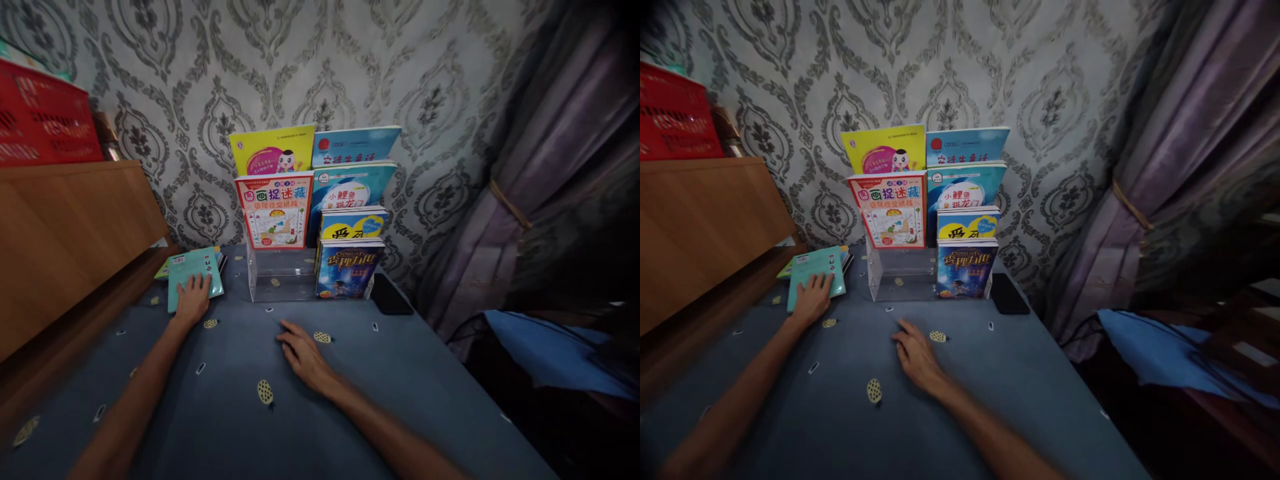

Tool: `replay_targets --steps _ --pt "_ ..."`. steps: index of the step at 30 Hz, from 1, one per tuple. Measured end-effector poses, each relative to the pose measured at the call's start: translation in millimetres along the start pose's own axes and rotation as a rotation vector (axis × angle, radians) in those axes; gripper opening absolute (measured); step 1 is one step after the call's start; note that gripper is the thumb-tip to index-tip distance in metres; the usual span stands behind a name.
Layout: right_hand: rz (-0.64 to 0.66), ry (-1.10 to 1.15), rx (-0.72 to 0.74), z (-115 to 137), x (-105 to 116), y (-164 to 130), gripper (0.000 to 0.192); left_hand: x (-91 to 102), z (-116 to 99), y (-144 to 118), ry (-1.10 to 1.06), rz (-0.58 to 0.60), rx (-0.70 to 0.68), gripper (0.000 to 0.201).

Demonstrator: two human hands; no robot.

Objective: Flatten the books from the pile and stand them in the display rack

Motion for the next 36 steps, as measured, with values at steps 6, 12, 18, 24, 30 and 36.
replay_targets --steps 6,12,18,24,30,36 --pt "0.004 -0.01 0.012 2.5 0.2 0.9 0.032 -3.0 -9.1 -11.5 0.001 0.08 -0.015 0.068" --pt "0.024 -0.013 0.003 8.9 1.9 3.2 0.031 13.5 -13.5 -39.2 0.034 0.155 -0.11 0.064" --pt "0.04 -0.021 -0.013 12.1 3.7 4.5 0.031 29.7 -15.4 -55.8 0.015 0.313 -0.227 0.071" --pt "0.061 -0.017 -0.04 10.3 2.4 5.6 0.032 25.8 11.1 -42.2 -0.313 0.413 -0.269 0.056" --pt "0.061 -0.024 -0.05 17.6 3.5 5.8 0.031 8.1 41.0 -14.6 -0.312 0.181 0.137 0.061" --pt "0.093 -0.033 -0.093 22.9 5.0 6.6 0.031 -19.4 34.2 -15.5 -0.339 0.213 0.236 0.069"
Point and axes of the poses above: each hand's wrist, its own y-axis towards the middle knuckle, its own x-axis out of the back of the hand, z = x × y, the point moved 5 cm from there along y, towards the middle knuckle, and after that the axes turned 10 degrees about y, right-handed, at the moved point
